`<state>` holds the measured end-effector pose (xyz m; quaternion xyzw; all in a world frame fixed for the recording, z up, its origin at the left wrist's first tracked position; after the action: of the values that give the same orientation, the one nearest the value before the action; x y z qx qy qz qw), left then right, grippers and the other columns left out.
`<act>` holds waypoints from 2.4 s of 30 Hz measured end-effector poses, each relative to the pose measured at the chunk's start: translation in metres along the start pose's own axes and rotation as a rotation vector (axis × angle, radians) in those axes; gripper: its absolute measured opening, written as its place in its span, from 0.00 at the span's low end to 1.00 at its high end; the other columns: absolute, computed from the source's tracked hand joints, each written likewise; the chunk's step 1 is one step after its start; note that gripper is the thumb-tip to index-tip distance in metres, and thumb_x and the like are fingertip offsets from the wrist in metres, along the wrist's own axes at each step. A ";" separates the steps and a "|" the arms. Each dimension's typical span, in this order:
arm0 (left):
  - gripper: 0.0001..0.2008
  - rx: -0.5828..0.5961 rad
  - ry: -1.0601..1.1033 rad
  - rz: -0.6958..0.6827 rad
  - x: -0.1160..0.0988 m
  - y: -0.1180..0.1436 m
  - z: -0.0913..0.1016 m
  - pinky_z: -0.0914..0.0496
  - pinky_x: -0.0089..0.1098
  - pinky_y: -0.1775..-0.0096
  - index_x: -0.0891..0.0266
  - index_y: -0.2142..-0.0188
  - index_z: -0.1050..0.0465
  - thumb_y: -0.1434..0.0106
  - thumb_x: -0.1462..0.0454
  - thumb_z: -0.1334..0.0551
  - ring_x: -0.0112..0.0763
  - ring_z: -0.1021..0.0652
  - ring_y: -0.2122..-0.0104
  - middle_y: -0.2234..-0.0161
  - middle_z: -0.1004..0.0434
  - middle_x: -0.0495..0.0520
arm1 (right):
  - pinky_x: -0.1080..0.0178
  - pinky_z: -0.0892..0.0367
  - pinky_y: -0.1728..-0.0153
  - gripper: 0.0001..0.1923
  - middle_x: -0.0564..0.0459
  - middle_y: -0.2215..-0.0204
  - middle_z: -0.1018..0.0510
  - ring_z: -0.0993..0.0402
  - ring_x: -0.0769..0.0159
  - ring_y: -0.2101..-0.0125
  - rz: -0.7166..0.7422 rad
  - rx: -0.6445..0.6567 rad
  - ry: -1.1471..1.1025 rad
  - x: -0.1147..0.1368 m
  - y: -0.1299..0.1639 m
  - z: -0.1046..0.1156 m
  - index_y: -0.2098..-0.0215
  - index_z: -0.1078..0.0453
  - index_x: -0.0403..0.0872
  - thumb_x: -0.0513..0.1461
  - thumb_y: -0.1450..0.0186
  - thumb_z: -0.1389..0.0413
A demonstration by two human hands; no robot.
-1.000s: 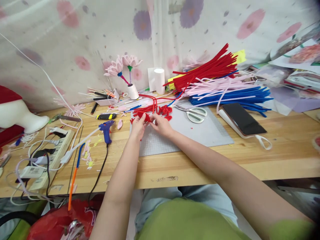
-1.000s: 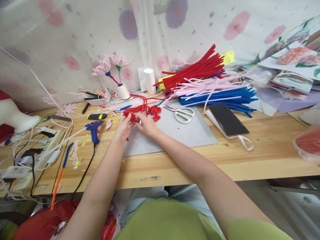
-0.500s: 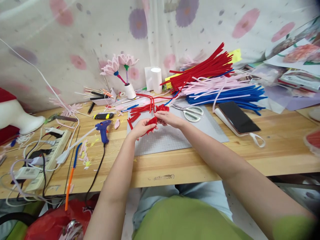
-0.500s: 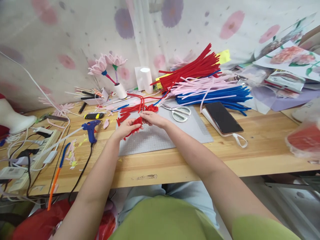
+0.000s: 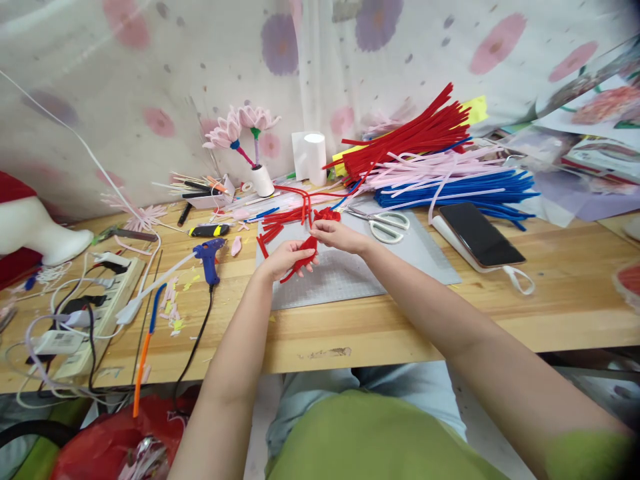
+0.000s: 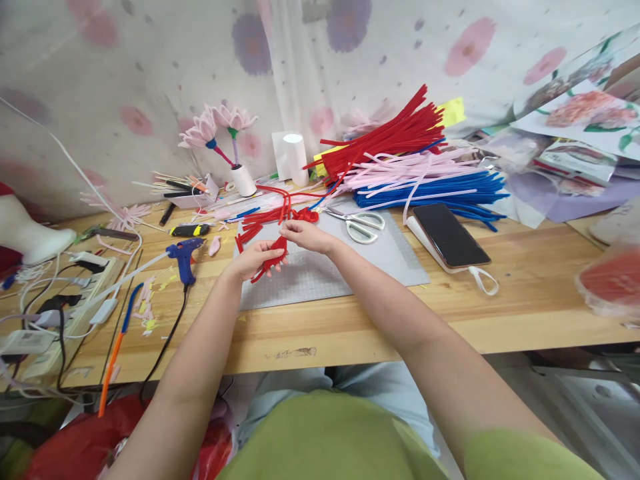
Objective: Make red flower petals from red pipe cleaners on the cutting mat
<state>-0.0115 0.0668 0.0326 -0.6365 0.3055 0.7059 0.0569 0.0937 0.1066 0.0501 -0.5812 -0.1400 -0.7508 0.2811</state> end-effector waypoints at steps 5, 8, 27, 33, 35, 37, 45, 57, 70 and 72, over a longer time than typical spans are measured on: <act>0.13 0.009 0.001 0.021 0.001 0.001 0.001 0.37 0.21 0.84 0.67 0.68 0.32 0.48 0.59 0.38 0.22 0.27 0.81 0.73 0.24 0.54 | 0.70 0.52 0.80 0.15 0.61 0.82 0.46 0.51 0.77 0.81 0.008 -0.006 0.030 -0.001 -0.001 0.001 0.77 0.46 0.45 0.48 0.41 0.52; 0.13 0.023 0.008 0.031 0.003 0.000 0.002 0.37 0.21 0.84 0.67 0.68 0.32 0.49 0.60 0.37 0.22 0.27 0.81 0.73 0.24 0.54 | 0.70 0.52 0.81 0.15 0.61 0.83 0.46 0.51 0.77 0.81 -0.022 0.003 0.013 -0.005 -0.001 0.001 0.77 0.46 0.45 0.47 0.42 0.51; 0.10 -0.587 0.077 -0.249 0.010 -0.046 0.047 0.32 0.33 0.61 0.64 0.66 0.35 0.50 0.69 0.41 0.29 0.24 0.66 0.64 0.26 0.55 | 0.68 0.48 0.80 0.21 0.59 0.85 0.42 0.47 0.73 0.83 -0.192 -0.783 0.009 -0.070 0.048 0.078 0.77 0.42 0.47 0.54 0.40 0.59; 0.17 -0.791 -0.615 -0.244 0.002 -0.039 0.069 0.35 0.36 0.57 0.65 0.61 0.33 0.50 0.60 0.40 0.35 0.27 0.63 0.57 0.29 0.61 | 0.66 0.46 0.73 0.19 0.56 0.83 0.37 0.41 0.70 0.78 -0.146 -0.709 0.255 -0.064 0.054 0.070 0.78 0.39 0.46 0.49 0.38 0.59; 0.14 -0.859 -0.664 -0.240 -0.001 -0.030 0.074 0.35 0.34 0.58 0.65 0.61 0.33 0.48 0.63 0.42 0.33 0.27 0.64 0.57 0.29 0.61 | 0.66 0.46 0.72 0.18 0.55 0.82 0.35 0.40 0.69 0.77 -0.144 -0.670 0.308 -0.062 0.053 0.066 0.78 0.38 0.46 0.48 0.38 0.58; 0.11 -0.937 -0.651 -0.272 -0.003 -0.020 0.076 0.35 0.31 0.60 0.64 0.64 0.33 0.48 0.67 0.45 0.30 0.27 0.66 0.63 0.27 0.56 | 0.66 0.46 0.72 0.18 0.55 0.82 0.35 0.40 0.69 0.77 -0.167 -0.661 0.322 -0.063 0.052 0.065 0.78 0.38 0.46 0.48 0.38 0.58; 0.08 -1.110 -0.539 -0.280 -0.002 0.013 0.098 0.37 0.30 0.63 0.60 0.69 0.36 0.46 0.70 0.51 0.29 0.29 0.69 0.71 0.31 0.50 | 0.66 0.47 0.75 0.16 0.57 0.84 0.37 0.41 0.70 0.80 -0.233 -0.684 0.247 -0.068 0.053 0.068 0.78 0.39 0.46 0.47 0.39 0.58; 0.11 -1.245 -0.692 0.007 0.015 0.048 0.120 0.36 0.38 0.62 0.60 0.67 0.38 0.51 0.60 0.41 0.40 0.28 0.64 0.67 0.30 0.56 | 0.66 0.47 0.75 0.16 0.57 0.84 0.38 0.42 0.70 0.81 -0.233 -0.665 0.243 -0.064 0.054 0.066 0.78 0.39 0.46 0.47 0.39 0.57; 0.07 -1.087 -0.217 -0.110 0.022 0.040 0.119 0.38 0.27 0.75 0.62 0.79 0.37 0.52 0.62 0.40 0.26 0.31 0.77 0.81 0.35 0.47 | 0.66 0.47 0.74 0.17 0.56 0.83 0.36 0.41 0.69 0.79 -0.205 -0.685 0.301 -0.065 0.054 0.066 0.77 0.38 0.46 0.47 0.39 0.57; 0.08 -1.029 0.056 -0.205 0.022 0.036 0.115 0.42 0.23 0.80 0.62 0.76 0.38 0.52 0.61 0.39 0.20 0.34 0.81 0.81 0.36 0.45 | 0.66 0.46 0.73 0.15 0.55 0.82 0.34 0.39 0.69 0.78 -0.168 -0.696 0.300 -0.057 0.051 0.061 0.76 0.37 0.46 0.46 0.39 0.56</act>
<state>-0.1315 0.0890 0.0252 -0.6274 -0.1432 0.7382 -0.2024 0.1810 0.1129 0.0075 -0.5120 0.1186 -0.8505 0.0220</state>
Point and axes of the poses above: each hand's wrist, its own y-axis away from the middle knuckle, its own z-axis out of the back of the hand, x = y × z, the point moved 6 cm from there along -y, towards the middle knuckle
